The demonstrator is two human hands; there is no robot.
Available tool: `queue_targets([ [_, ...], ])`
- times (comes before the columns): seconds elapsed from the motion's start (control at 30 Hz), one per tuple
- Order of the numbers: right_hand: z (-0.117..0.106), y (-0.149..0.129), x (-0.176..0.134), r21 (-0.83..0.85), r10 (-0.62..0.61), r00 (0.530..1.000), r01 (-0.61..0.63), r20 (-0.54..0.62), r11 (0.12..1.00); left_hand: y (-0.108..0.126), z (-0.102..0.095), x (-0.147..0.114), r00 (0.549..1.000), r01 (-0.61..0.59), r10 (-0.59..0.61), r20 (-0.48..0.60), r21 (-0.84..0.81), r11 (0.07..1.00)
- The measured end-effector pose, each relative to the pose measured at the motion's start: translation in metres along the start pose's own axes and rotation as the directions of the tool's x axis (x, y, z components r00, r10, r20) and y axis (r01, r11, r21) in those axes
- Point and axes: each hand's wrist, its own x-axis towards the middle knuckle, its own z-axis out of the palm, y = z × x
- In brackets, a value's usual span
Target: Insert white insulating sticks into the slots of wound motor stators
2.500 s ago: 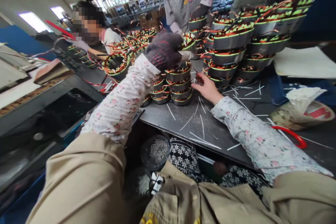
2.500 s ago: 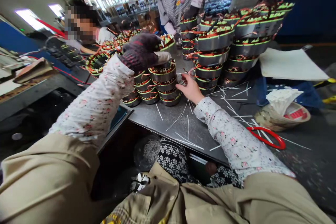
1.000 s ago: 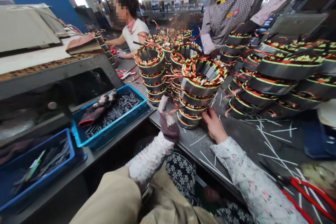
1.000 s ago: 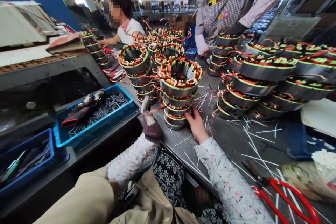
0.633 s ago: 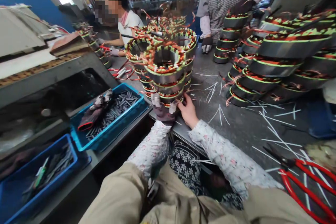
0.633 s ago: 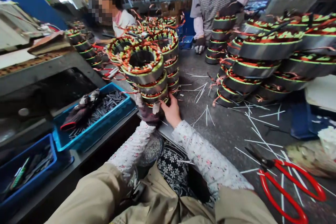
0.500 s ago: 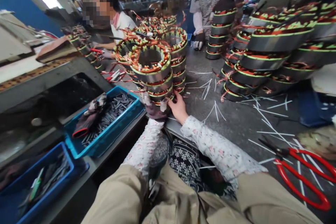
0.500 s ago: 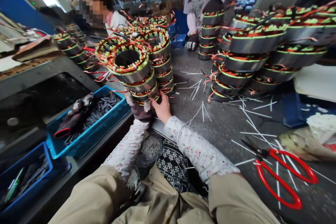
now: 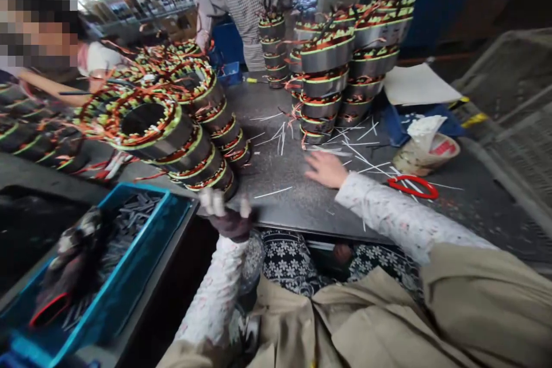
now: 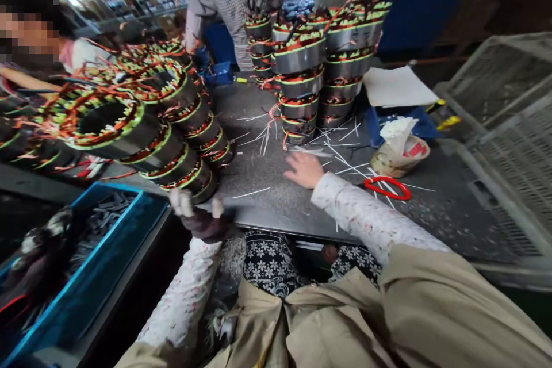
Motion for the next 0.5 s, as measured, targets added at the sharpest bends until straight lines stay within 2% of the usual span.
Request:
queue_targets([
  [0.07,-0.027,0.035,0.005,-0.087,0.155,0.987,-0.159,-0.053,0.983,0.016,0.018,-0.015,0.988,-0.089,0.080,0.132,0.067,0.994],
  [0.13,-0.043,0.041,0.014,-0.142,0.201,0.976,-0.211,-0.087,0.967,0.037,0.039,-0.023,0.933,-0.175,0.130,0.335,0.107,0.979],
  [0.23,-0.044,0.009,0.036,-0.188,0.087,0.992,-0.104,-0.094,0.977,0.065,0.063,-0.022,0.772,-0.329,0.289,0.567,-0.033,0.944],
  [0.3,-0.039,-0.021,0.059,-0.217,0.004,0.994,-0.028,-0.108,0.976,0.077,0.069,-0.019,0.675,-0.396,0.407,0.616,-0.164,0.904],
  [0.33,-0.037,-0.034,0.072,-0.233,-0.015,0.992,-0.014,-0.122,0.972,0.081,0.070,-0.018,0.663,-0.399,0.427,0.615,-0.193,0.896],
  [0.37,-0.038,-0.044,0.084,-0.249,-0.018,0.991,-0.017,-0.136,0.968,0.084,0.069,-0.017,0.676,-0.385,0.418,0.606,-0.193,0.903],
  [0.43,-0.042,-0.058,0.105,-0.279,0.003,0.991,-0.041,-0.137,0.959,0.088,0.064,-0.018,0.740,-0.325,0.349,0.575,-0.149,0.934],
  [0.5,-0.048,-0.064,0.115,-0.311,0.017,0.995,-0.045,-0.095,0.949,0.091,0.060,-0.020,0.776,-0.280,0.297,0.557,-0.118,0.953],
])
